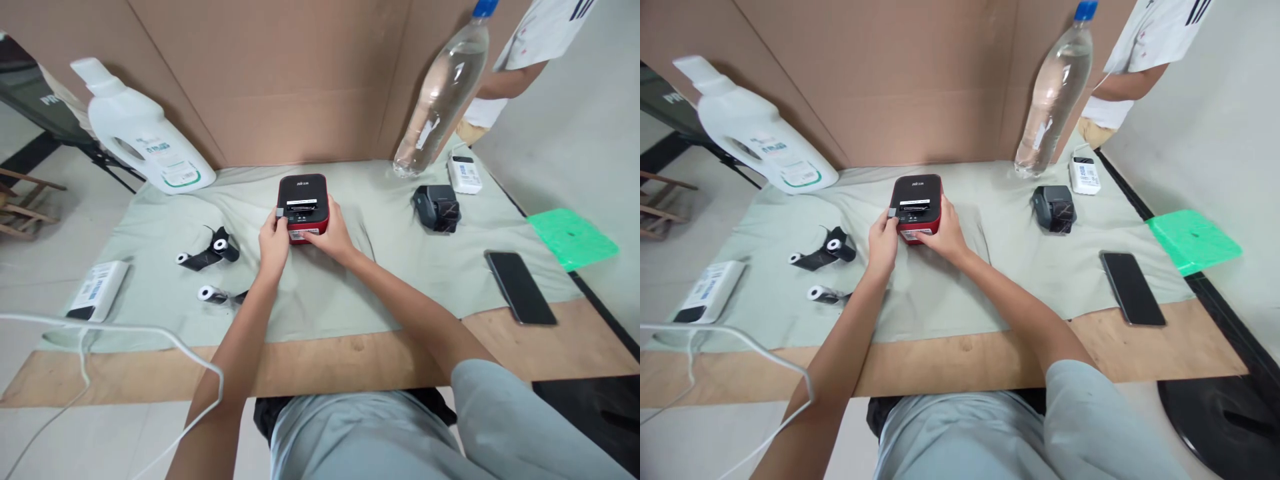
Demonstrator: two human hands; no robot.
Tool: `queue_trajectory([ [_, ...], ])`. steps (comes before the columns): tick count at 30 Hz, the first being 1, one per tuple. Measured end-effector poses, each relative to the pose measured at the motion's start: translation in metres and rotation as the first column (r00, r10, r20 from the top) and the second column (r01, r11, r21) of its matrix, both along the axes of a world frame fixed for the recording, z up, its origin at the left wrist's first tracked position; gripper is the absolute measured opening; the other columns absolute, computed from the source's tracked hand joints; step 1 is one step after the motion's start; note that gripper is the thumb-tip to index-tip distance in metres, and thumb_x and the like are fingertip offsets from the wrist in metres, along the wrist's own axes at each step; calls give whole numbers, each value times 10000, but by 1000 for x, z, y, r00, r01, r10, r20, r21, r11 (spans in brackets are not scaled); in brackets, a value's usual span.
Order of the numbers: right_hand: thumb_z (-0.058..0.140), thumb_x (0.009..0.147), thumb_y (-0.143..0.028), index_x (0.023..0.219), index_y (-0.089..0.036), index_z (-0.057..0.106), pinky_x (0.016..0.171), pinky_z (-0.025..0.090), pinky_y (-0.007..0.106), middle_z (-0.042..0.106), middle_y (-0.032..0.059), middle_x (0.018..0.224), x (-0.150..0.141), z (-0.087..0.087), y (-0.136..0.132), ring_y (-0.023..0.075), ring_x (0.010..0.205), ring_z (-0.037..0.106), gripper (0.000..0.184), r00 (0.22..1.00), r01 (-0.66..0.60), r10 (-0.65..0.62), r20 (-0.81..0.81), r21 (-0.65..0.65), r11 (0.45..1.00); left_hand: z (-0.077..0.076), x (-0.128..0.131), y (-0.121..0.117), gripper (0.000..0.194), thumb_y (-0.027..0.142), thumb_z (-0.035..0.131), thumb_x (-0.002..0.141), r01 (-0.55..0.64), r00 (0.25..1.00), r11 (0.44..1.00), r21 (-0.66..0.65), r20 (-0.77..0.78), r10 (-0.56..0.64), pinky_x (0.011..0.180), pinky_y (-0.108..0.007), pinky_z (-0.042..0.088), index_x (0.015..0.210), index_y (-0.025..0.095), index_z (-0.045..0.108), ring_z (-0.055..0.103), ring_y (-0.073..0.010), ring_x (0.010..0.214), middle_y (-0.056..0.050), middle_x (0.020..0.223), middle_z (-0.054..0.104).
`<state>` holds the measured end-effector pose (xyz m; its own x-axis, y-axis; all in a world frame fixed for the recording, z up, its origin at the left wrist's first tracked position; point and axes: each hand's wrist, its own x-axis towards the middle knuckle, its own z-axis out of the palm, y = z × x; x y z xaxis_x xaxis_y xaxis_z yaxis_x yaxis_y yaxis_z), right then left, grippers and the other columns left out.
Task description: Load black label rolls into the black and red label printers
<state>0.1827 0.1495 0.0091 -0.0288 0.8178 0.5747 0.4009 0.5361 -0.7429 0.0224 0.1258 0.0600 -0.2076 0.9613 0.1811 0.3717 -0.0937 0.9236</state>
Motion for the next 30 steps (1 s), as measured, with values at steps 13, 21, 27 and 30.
queue_trajectory([
  [13,821,706,-693,1604,-281,257,1201,356,598,448,140,1524,1,-7,-2,368,1435,426,1138,999,22,-23,-23,-49,999,73,-27,36,310,423,514,944,-38,621,917,-396,-728,-289,899,-414,496,990,236,757,676,-324,1061,-123,1096,762],
  [21,832,717,-659,1611,-296,226,1189,365,620,434,142,1521,1,-8,-1,373,1431,425,1139,1000,30,-30,8,-47,998,63,-41,42,275,381,518,910,81,772,885,-458,-533,-346,789,-332,442,791,206,692,629,-236,845,-62,843,705],
  [27,840,696,-667,1629,-282,176,1194,351,620,416,152,1542,1,-13,0,383,1445,405,1208,999,39,-39,-5,-67,997,62,-43,49,254,321,505,886,177,802,862,-474,-439,-406,688,-304,379,705,188,621,532,-181,696,-21,688,594],
  [30,839,688,-674,1642,-279,124,1193,347,623,421,158,1535,0,-15,0,382,1439,408,1256,999,45,-46,-13,-92,995,61,-44,50,242,312,523,856,205,834,844,-496,-363,-416,630,-297,338,646,197,558,450,-158,622,1,611,498],
])
